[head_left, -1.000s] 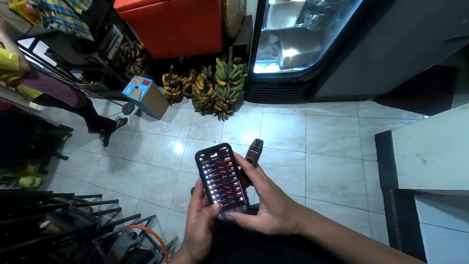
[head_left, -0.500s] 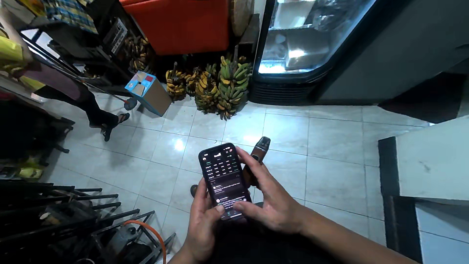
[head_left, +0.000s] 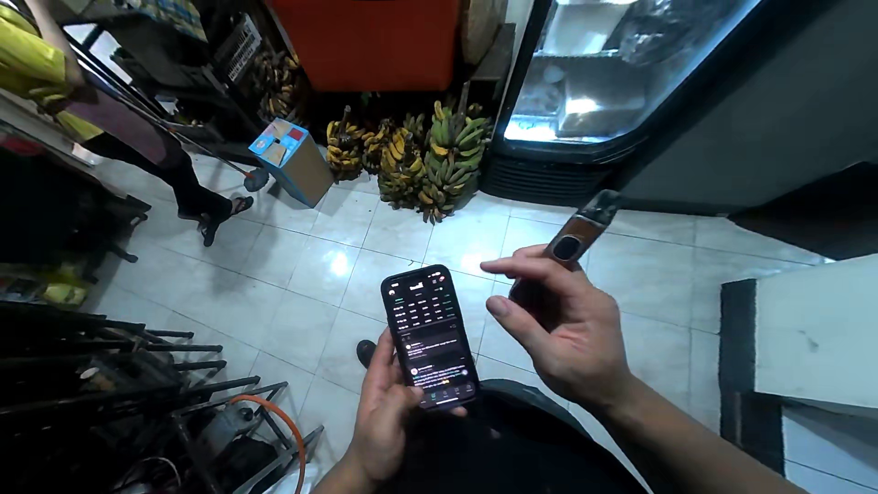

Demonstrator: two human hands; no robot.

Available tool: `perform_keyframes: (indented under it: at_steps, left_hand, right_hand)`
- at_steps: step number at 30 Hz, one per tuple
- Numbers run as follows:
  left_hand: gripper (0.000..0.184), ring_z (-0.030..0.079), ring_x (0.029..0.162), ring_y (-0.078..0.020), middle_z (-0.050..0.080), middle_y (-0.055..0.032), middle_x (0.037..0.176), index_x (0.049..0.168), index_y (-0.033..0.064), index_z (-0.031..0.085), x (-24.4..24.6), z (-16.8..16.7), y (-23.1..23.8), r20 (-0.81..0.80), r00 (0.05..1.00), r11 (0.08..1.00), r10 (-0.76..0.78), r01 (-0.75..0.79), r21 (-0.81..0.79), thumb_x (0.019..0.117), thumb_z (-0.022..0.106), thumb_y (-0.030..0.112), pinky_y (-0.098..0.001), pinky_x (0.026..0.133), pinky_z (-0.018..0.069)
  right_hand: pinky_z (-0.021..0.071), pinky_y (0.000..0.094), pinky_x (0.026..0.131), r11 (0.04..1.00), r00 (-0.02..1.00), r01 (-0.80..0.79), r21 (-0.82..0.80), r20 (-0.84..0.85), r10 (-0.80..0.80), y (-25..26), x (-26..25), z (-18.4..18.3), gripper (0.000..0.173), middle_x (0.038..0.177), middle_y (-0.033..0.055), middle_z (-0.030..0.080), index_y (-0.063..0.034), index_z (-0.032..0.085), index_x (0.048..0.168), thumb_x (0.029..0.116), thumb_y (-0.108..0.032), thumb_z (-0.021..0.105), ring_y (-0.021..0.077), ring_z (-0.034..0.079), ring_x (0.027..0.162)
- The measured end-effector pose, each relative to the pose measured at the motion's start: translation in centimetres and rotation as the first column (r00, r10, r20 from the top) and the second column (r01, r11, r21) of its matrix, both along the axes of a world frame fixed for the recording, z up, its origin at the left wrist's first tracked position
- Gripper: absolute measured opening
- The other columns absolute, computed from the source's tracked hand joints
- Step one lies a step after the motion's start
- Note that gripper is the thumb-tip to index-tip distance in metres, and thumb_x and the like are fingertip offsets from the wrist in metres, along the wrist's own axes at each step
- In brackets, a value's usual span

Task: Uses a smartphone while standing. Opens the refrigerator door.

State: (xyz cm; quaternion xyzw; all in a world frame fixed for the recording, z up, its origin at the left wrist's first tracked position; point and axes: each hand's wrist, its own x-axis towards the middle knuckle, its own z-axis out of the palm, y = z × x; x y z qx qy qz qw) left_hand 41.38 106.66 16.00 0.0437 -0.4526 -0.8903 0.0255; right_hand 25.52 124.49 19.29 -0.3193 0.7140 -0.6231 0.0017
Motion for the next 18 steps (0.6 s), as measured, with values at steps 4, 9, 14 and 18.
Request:
perform_keyframes:
  at_steps: [4,9,14,18]
  left_hand:
    - [0.068,0.065,0.117,-0.0355,0.056,-0.0212,0.137,0.158,0.0139,0.022,0.1,0.1,-0.1,-0.024,1.0,1.0,0.005,-0.006,-0.022,0.0943,0.041,0.0,-0.0555,0.086,0.0609]
    - [0.062,0.069,0.113,-0.0306,0.06,-0.0184,0.134,0.157,0.0113,0.023,0.0,0.6,0.3,-0.012,0.999,0.998,0.037,-0.038,-0.051,0.0995,0.045,0.002,-0.049,0.086,0.0627]
    - [0.061,0.069,0.112,-0.0293,0.061,-0.0191,0.132,0.158,0.0101,0.022,0.2,0.6,0.6,-0.009,1.0,0.996,0.023,-0.024,-0.092,0.1022,0.046,0.004,-0.0466,0.086,0.0631]
    - [0.058,0.07,0.111,-0.0313,0.062,-0.0202,0.131,0.156,0.0087,0.023,-0.1,0.6,1.0,-0.006,1.0,0.996,0.012,-0.012,-0.088,0.1027,0.047,0.006,-0.0475,0.083,0.0638]
  right_hand:
    - [0.0451,0.0127,0.068,0.985,0.98,-0.071,-0.155,-0.195,0.04,-0.2,0.9,0.1,0.02,0.11,-0.0047,0.057,-0.0155,0.076,0.109,0.0941,-0.028,0.072,-0.0018,0.052,0.085]
    - [0.0487,0.0162,0.08,0.984,0.914,-0.157,-0.085,-0.391,0.112,1.2,1.9,1.7,0.019,0.103,-0.0075,0.057,-0.0213,0.075,0.1,0.0949,-0.038,0.069,0.001,0.054,0.096]
    - [0.0437,0.0189,0.07,0.925,0.835,-0.365,-0.103,-0.477,0.276,3.1,3.9,3.4,0.03,0.09,-0.0016,0.061,-0.0171,0.074,0.105,0.0996,-0.045,0.066,0.0059,0.055,0.082]
    - [0.0377,0.0241,0.055,0.9,0.823,-0.423,-0.104,-0.46,0.333,3.0,5.4,5.7,0.035,0.071,0.0039,0.049,-0.0062,0.068,0.09,0.0963,-0.041,0.068,0.0131,0.047,0.063]
